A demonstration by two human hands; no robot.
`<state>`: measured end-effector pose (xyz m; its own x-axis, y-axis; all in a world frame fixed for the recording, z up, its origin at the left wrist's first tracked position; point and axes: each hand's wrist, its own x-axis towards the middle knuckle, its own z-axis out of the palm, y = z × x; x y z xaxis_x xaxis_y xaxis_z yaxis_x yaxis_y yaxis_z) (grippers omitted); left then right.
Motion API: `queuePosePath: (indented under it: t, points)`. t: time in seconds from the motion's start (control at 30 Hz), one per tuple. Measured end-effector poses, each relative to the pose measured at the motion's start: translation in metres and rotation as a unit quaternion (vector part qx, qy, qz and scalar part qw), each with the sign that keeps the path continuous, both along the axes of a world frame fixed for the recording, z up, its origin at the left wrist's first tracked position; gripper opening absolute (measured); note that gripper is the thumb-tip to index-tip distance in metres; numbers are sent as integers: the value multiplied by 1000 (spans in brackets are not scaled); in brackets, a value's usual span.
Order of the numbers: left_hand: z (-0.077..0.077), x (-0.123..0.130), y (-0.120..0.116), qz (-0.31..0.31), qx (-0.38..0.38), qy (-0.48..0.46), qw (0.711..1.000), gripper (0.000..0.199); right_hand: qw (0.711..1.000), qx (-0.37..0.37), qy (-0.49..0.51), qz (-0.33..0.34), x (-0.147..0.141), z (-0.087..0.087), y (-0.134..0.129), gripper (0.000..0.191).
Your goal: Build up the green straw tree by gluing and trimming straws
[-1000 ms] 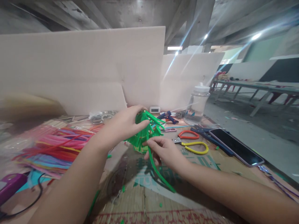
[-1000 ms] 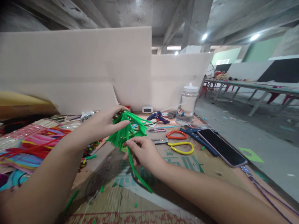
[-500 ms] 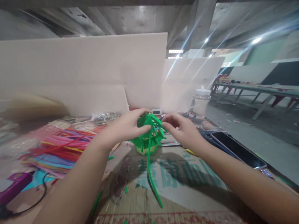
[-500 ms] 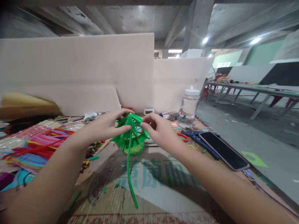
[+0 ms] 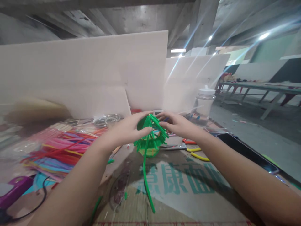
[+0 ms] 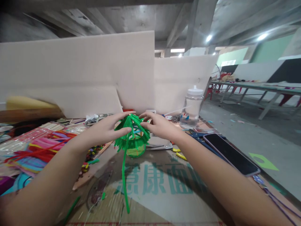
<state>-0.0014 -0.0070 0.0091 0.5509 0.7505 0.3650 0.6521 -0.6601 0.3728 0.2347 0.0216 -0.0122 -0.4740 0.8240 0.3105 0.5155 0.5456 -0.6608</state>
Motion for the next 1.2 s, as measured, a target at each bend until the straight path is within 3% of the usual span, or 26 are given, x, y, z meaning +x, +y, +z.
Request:
queuePosePath:
  t: [0.13, 0.27, 0.6, 1.03, 1.2]
  points:
    - [-7, 5, -3, 34, 39, 21, 998, 68, 1000, 8, 1, -16, -2, -1, -1, 31]
    - [-16, 12, -11, 59, 95, -19, 994, 63, 1000, 3, 21, -1, -4, 2, -7, 33]
    - [-19, 15, -32, 37, 127, -30, 991, 55, 997, -31, 63, 29, -6, 6, -23, 18]
    - [-20, 13, -27, 32, 122, -47, 991, 46, 996, -20, 86, 26, -12, 0, -22, 16]
    - [-21, 4, -15, 33, 117, -42, 992, 47, 987, 20, 155, -37, -14, 3, -25, 19]
